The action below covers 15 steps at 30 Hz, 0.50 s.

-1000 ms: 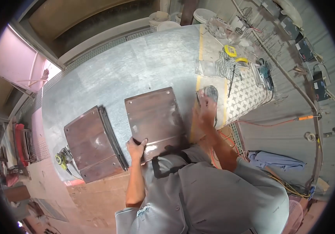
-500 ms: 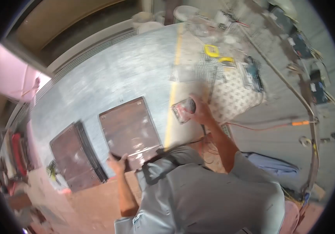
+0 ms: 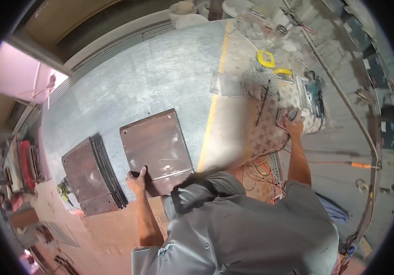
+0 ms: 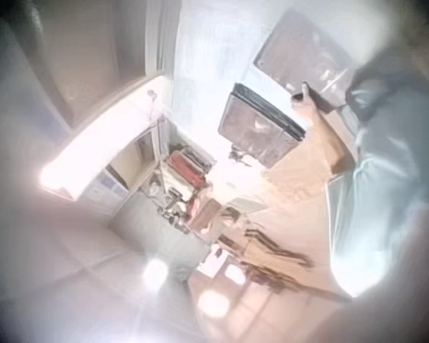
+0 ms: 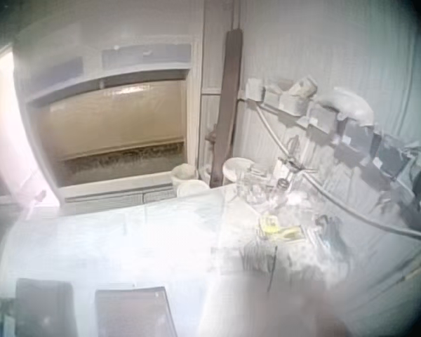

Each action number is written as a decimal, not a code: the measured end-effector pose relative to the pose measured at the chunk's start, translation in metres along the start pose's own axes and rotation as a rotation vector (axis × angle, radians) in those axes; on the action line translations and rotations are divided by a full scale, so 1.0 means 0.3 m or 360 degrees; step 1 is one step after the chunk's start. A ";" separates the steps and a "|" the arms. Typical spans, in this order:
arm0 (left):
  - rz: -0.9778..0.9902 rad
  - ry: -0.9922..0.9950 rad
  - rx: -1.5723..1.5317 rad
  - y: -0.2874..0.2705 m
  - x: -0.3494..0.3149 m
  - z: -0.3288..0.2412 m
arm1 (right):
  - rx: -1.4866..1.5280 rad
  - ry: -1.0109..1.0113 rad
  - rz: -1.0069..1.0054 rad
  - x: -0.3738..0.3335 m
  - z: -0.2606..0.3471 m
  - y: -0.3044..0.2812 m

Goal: The person sands the surfaces and edges of several wooden boards one at a time using a hand-held power sander.

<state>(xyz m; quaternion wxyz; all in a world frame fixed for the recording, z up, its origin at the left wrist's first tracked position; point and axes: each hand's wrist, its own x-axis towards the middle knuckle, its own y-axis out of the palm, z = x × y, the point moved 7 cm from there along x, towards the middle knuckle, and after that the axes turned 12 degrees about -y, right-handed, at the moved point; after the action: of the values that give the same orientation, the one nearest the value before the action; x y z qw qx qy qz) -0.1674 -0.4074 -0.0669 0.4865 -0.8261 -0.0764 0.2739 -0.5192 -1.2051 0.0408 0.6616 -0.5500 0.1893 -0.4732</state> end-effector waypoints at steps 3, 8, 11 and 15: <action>0.0055 0.0061 -0.0046 0.035 0.076 -0.049 | 0.0119 0.0011 -0.0081 0.014 -0.040 0.061; 0.0089 -0.0253 -0.0249 0.029 0.158 -0.088 | -0.0022 0.0134 0.0029 0.018 -0.107 0.051; 0.0101 -0.0153 -0.0142 -0.043 0.142 -0.196 | 0.0357 -0.0058 -0.0141 0.011 -0.084 -0.039; -0.0366 -0.0026 -0.0168 -0.170 0.008 -0.363 | 0.0690 0.0265 0.0024 -0.092 -0.035 -0.145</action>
<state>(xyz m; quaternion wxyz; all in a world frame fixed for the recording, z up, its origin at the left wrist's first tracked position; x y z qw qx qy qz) -0.1009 -0.4633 0.0164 0.4699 -0.8341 -0.1889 0.2185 -0.5587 -1.1856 0.0693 0.7499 -0.3527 0.1414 -0.5415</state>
